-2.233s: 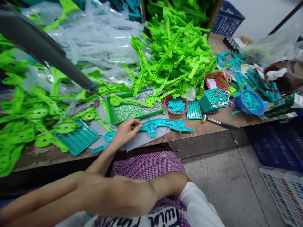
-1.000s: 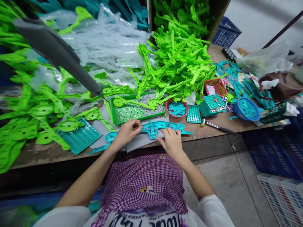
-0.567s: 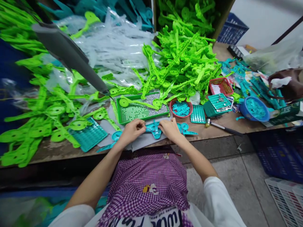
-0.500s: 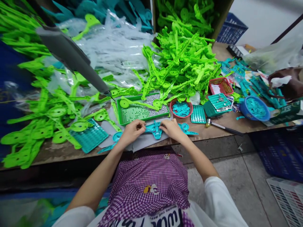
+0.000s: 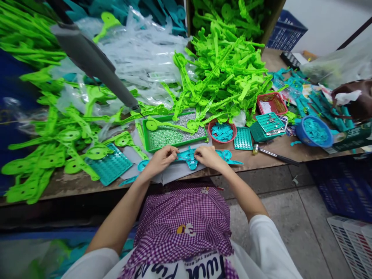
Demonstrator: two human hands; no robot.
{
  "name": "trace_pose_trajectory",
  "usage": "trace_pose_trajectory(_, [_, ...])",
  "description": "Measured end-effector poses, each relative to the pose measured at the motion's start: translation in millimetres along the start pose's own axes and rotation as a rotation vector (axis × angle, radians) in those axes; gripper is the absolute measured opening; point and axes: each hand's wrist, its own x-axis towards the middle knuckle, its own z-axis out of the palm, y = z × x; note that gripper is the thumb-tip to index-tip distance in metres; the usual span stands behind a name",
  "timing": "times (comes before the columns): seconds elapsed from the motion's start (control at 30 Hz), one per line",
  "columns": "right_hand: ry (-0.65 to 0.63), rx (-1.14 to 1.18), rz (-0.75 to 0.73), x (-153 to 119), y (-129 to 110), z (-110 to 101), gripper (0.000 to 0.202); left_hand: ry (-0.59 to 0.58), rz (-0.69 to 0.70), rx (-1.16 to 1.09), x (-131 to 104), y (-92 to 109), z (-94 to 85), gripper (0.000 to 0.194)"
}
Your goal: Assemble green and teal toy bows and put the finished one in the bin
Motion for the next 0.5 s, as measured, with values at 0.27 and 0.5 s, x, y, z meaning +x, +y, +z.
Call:
trace_pose_trajectory(0.27, [0.062, 0.114, 0.008, -1.3, -0.4, -3.7, 0.01, 0.071, 0.022, 0.054, -2.7, 2.5, 4.5, 0.013])
trace_pose_trajectory(0.5, [-0.136, 0.16, -0.052, 14.6, -4.4, -7.3, 0.015, 0.122, 0.011, 0.109, -4.1, 3.6, 9.8, 0.012])
